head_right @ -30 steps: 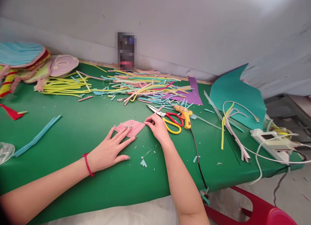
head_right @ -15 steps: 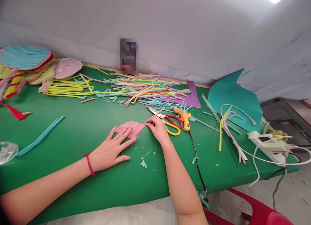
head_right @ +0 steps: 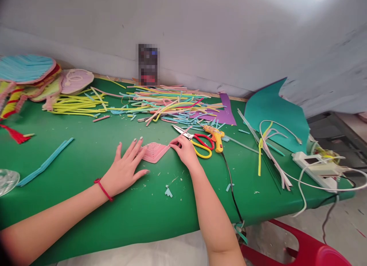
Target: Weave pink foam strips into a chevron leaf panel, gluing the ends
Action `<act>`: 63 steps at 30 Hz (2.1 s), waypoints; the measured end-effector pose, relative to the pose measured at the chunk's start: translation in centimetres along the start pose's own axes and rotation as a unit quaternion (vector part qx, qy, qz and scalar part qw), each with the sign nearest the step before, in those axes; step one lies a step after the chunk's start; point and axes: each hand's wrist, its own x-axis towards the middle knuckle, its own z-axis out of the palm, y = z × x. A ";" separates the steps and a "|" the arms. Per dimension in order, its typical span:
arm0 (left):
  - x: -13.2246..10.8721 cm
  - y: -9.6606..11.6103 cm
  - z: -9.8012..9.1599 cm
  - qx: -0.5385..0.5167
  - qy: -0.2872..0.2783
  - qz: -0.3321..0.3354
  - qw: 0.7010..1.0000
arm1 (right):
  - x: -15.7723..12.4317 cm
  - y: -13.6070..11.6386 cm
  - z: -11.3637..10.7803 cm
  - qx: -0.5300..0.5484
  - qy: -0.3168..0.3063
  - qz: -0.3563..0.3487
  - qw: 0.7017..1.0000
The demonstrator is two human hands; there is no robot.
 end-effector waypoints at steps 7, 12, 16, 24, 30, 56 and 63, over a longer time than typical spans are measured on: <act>-0.6 0.4 0.4 -0.023 -0.041 0.046 0.998 | 0.0 -0.1 -0.1 -0.003 -0.003 -0.009 1.000; -0.2 0.3 0.0 -0.031 -0.003 0.041 0.999 | -0.1 -0.2 -0.1 -0.003 -0.001 -0.006 1.000; 0.0 0.2 -0.3 -0.019 0.025 0.054 0.998 | 0.0 -0.1 0.1 -0.003 -0.001 -0.005 1.000; 0.1 -0.3 -0.6 -0.056 0.083 0.093 0.991 | -0.5 -1.6 -1.8 0.035 0.029 -0.012 0.999; 0.2 -0.4 -1.0 -0.058 0.146 0.125 0.980 | -1.7 -3.4 -2.9 0.074 -0.119 -0.059 0.988; 3.3 6.3 -5.4 -0.380 0.084 0.286 0.876 | -0.8 -1.0 -2.4 0.029 -0.067 -0.019 0.997; 7.8 -12.3 -7.9 -0.222 0.508 -0.295 0.778 | -0.7 -1.2 -2.6 -0.003 -0.030 0.005 1.000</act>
